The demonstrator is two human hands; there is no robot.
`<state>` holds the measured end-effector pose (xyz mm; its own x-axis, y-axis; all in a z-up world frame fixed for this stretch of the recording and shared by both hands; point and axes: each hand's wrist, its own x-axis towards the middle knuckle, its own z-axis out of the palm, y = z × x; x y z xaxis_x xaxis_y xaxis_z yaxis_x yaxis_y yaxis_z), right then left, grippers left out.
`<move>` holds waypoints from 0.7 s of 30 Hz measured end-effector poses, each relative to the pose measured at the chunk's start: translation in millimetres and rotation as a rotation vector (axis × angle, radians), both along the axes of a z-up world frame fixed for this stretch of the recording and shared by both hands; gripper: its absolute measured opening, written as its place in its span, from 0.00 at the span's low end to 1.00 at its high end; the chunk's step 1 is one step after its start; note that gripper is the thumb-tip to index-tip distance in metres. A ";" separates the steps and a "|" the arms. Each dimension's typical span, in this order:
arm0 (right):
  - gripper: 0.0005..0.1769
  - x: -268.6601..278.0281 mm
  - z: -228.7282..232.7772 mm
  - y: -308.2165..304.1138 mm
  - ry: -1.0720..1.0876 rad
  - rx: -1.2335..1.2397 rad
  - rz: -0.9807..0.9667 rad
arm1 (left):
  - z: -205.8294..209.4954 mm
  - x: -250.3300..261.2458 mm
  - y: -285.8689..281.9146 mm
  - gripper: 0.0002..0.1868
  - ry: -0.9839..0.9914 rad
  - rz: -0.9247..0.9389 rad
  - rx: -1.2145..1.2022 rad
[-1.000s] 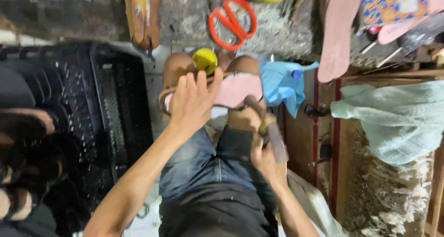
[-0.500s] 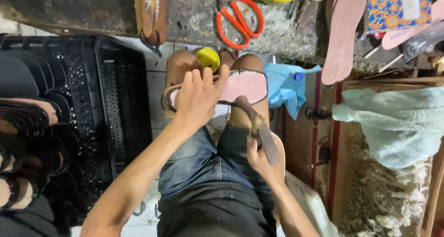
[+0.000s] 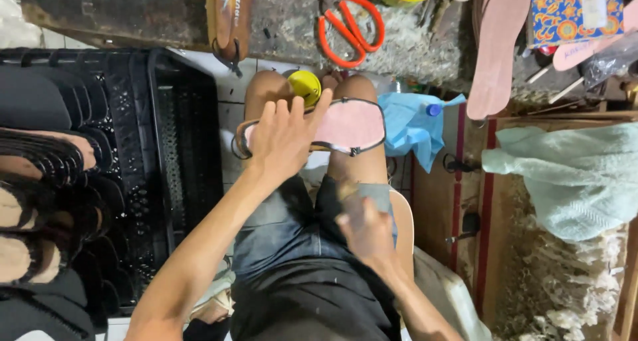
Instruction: Assembling a sandal by attaching straps to the sole on a shoe last, trimming material with scissors, and hammering components.
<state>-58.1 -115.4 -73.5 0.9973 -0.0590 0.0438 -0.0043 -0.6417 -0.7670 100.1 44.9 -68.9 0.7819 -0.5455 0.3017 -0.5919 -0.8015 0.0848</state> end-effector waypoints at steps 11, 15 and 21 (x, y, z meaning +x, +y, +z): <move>0.30 22.8 46.2 27.9 0.324 0.243 0.021 | 40.2 -30.1 13.7 0.45 1.176 -0.079 -1.385; 0.32 32.5 62.9 44.2 0.211 0.169 -0.092 | 32.2 -66.3 -4.8 0.35 1.501 -0.056 -1.829; 0.38 31.2 58.1 44.3 0.036 -0.119 0.136 | 23.2 -76.5 -5.3 0.33 1.160 0.130 -2.053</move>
